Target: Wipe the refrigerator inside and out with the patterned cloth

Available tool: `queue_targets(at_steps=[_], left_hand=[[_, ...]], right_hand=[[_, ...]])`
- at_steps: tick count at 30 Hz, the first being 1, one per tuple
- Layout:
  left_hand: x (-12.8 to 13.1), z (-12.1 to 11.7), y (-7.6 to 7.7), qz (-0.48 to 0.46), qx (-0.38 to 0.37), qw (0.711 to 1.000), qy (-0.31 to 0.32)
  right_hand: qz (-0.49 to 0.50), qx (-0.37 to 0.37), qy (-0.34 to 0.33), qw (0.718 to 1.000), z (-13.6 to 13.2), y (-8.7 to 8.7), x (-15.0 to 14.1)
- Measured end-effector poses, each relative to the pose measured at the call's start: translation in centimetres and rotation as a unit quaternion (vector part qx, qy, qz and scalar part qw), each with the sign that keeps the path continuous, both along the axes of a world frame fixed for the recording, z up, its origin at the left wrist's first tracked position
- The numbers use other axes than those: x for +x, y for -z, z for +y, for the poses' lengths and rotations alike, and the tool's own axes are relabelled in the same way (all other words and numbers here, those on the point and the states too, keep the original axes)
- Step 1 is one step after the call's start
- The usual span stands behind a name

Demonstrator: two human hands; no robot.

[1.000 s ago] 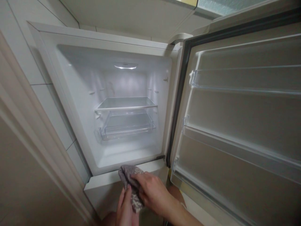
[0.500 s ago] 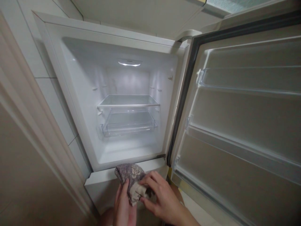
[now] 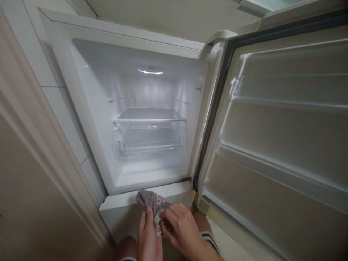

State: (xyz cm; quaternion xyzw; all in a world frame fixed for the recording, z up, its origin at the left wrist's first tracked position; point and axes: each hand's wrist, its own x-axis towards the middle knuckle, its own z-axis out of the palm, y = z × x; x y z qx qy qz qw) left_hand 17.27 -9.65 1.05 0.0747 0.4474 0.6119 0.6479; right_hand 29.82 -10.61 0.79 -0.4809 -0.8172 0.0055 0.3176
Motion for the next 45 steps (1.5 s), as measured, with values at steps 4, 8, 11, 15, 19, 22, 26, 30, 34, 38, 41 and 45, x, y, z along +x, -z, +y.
queue_targets(at_steps=[4, 8, 11, 15, 19, 22, 26, 30, 34, 38, 41, 45], left_hand=[[0.1, -0.1, 0.0, -0.002, -0.017, 1.0, -0.012], [0.2, -0.2, 0.6, -0.005, -0.021, 1.0, -0.022], [0.2, -0.2, 0.5, -0.023, -0.031, 0.999, -0.037], [0.2, -0.2, -0.1, -0.047, -0.075, 0.995, -0.056], [0.3, -0.2, 0.2, -0.06, -0.061, 0.995, -0.052], [0.1, -0.2, 0.7, -0.055, -0.046, 0.996, -0.048], [-0.1, -0.3, 0.9, -0.027, -0.039, 0.999, -0.019], [0.1, -0.3, 0.8, -0.019, -0.044, 0.999, -0.016], [0.0, 0.0, 1.0, -0.016, -0.035, 0.999, -0.029], [-0.1, 0.4, 1.0, -0.022, -0.04, 0.999, -0.013], [-0.1, 0.6, 1.0, -0.001, -0.049, 0.999, -0.004], [-0.4, 0.8, 3.0, 0.051, -0.067, 0.996, 0.029]], right_hand=[[0.033, 0.007, 0.043, 0.999, 0.5, 0.0, 0.0], [0.02, 0.018, 0.036, 0.999, 0.4, 0.6, -0.4], [0.031, -0.002, 0.003, 1.0, 0.5, 1.1, -0.4], [0.081, 0.009, 0.058, 0.995, 0.9, 1.4, -0.5], [0.096, -0.039, -0.03, 0.994, 0.5, 1.1, -0.8], [0.15, -0.088, -0.056, 0.983, 0.2, 0.7, -0.7], [0.195, -0.169, -0.035, 0.965, -0.1, -0.1, -0.2], [0.112, -0.148, -0.048, 0.981, -0.1, -0.4, 0.1], [0.046, -0.048, -0.063, 0.996, -0.1, -0.1, 0.1], [0.067, -0.007, -0.05, 0.996, -0.4, 0.3, -0.2], [0.055, 0.004, -0.034, 0.998, -0.8, 0.8, -0.7], [0.012, 0.022, -0.018, 1.0, -1.0, 2.2, -1.5]])
